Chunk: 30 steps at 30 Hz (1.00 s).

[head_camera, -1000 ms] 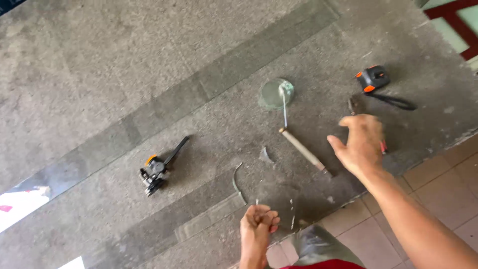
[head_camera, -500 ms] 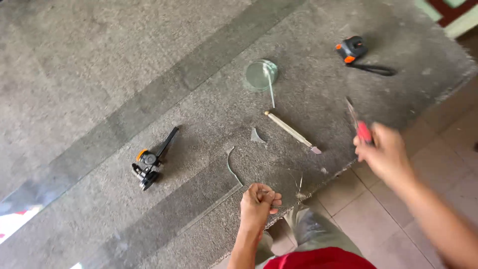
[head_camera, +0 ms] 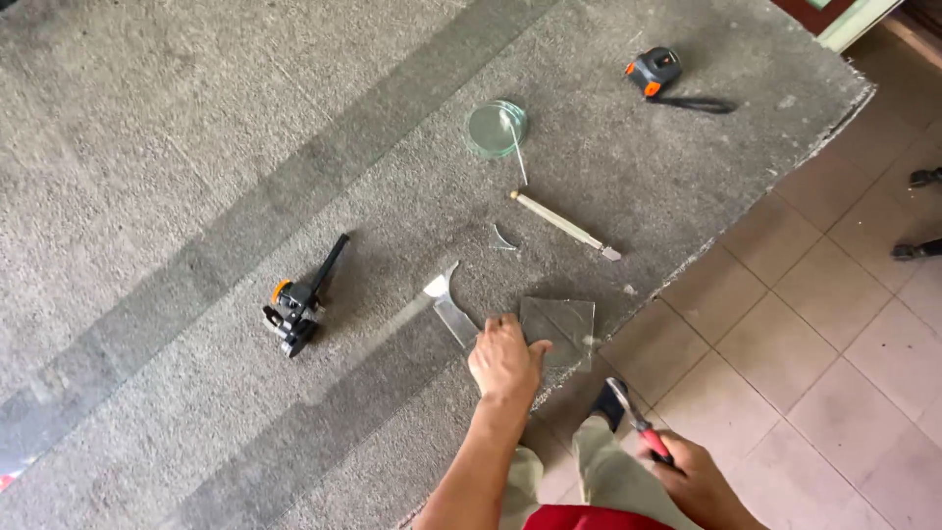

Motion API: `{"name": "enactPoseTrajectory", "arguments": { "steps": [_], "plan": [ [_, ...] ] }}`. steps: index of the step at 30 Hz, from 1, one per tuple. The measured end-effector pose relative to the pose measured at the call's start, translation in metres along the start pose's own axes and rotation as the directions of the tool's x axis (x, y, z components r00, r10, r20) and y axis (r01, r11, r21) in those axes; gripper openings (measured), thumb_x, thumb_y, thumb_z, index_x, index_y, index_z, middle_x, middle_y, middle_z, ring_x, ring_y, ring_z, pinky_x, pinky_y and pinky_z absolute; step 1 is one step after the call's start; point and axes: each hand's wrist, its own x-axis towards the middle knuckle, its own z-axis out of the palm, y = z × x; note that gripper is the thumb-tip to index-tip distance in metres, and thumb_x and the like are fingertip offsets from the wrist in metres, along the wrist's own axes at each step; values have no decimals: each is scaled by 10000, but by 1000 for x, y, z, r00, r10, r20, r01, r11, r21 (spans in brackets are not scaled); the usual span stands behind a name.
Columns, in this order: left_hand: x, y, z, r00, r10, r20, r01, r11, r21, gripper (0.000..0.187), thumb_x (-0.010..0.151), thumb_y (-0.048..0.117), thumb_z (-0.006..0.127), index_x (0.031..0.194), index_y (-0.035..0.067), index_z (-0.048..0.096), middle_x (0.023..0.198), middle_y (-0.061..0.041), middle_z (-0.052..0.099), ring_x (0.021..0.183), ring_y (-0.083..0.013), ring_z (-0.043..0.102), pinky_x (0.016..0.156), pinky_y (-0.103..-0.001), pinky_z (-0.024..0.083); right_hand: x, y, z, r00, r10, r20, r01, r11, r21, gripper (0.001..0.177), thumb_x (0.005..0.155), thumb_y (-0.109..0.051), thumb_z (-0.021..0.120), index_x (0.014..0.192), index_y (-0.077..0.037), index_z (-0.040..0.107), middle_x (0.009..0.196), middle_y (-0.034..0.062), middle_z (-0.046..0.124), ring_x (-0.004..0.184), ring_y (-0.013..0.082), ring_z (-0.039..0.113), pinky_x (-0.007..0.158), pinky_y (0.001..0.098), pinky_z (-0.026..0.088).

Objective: Cutting a circular piece of glass from a sheet using specialized glass-cutting tools.

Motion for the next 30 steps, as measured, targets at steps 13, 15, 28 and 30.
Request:
{"name": "enactPoseTrajectory", "arguments": {
  "steps": [13, 15, 28, 30],
  "plan": [
    [17, 15, 11, 982, -140, 123, 134, 989, 60, 848, 669, 522, 888, 1275, 53, 525, 1131, -154, 682, 1123, -320, 665, 939, -449, 537, 10, -50, 3, 959, -282, 35, 283, 959, -6, 124, 811, 28, 628, 910, -42, 655, 798, 84, 680, 726, 230, 673, 682, 348, 527],
    [22, 13, 15, 982, -139, 131, 131, 989, 65, 873, 667, 535, 884, 1284, 49, 502, 1128, -159, 683, 1116, -320, 671, 928, -445, 545, 13, -52, 5, 925, -379, -25, 379, 925, -14, 95, 810, 38, 618, 867, -37, 622, 775, 93, 638, 701, 246, 650, 655, 358, 518],
    [19, 16, 10, 988, -117, 98, 113, 993, 45, 873, 650, 517, 900, 1258, 33, 503, 1101, -171, 684, 1100, -334, 673, 914, -450, 542, 21, -49, 7, 935, -343, -85, 331, 935, -128, 50, 873, -40, 638, 888, -14, 598, 756, 167, 610, 649, 345, 584, 600, 430, 466],
    [16, 24, 2, 982, -158, 107, 155, 987, 37, 849, 656, 484, 906, 1277, 58, 513, 1134, -162, 676, 1128, -335, 659, 925, -457, 536, 20, -41, 4, 909, -412, -61, 398, 903, -165, 66, 887, -56, 651, 887, -22, 595, 768, 160, 616, 686, 345, 608, 625, 431, 468]
  ]
}}
